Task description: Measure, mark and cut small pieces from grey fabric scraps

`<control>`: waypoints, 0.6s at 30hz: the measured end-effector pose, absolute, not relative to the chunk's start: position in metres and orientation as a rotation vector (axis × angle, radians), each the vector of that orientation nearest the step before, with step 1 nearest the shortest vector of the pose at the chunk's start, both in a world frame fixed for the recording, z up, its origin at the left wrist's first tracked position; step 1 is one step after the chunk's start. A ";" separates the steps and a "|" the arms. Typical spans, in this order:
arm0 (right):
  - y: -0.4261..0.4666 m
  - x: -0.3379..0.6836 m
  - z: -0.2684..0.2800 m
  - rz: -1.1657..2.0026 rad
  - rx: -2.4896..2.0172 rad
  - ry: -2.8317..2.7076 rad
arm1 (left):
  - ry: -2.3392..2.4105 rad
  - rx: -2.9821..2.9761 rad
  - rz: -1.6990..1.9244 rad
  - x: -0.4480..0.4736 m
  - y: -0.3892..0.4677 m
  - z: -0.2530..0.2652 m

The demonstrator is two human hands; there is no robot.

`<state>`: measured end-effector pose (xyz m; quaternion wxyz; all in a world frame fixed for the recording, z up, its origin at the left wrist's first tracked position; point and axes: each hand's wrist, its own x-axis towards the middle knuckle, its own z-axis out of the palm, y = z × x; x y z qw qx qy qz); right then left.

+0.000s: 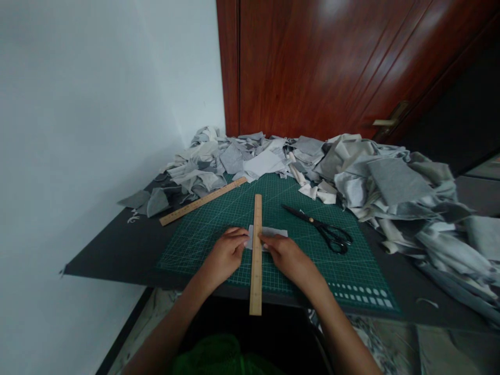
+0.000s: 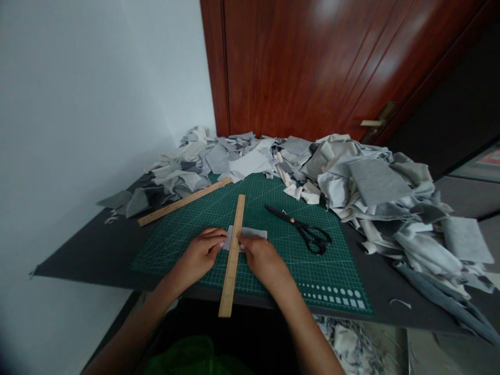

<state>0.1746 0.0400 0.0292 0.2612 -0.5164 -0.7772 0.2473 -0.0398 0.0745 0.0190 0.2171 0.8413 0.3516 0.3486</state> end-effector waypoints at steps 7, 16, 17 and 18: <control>0.040 0.171 0.029 0.656 -1.420 -2.089 | 1.056 2.412 0.874 -0.037 0.067 0.019; 0.038 0.168 0.026 0.505 -1.553 -2.161 | 1.193 2.073 1.080 -0.046 0.076 0.005; 0.038 0.168 0.026 0.505 -1.558 -2.168 | 1.196 2.015 1.099 -0.047 0.078 0.004; 0.038 0.168 0.025 0.509 -1.559 -2.171 | 1.197 1.960 1.122 -0.048 0.080 0.003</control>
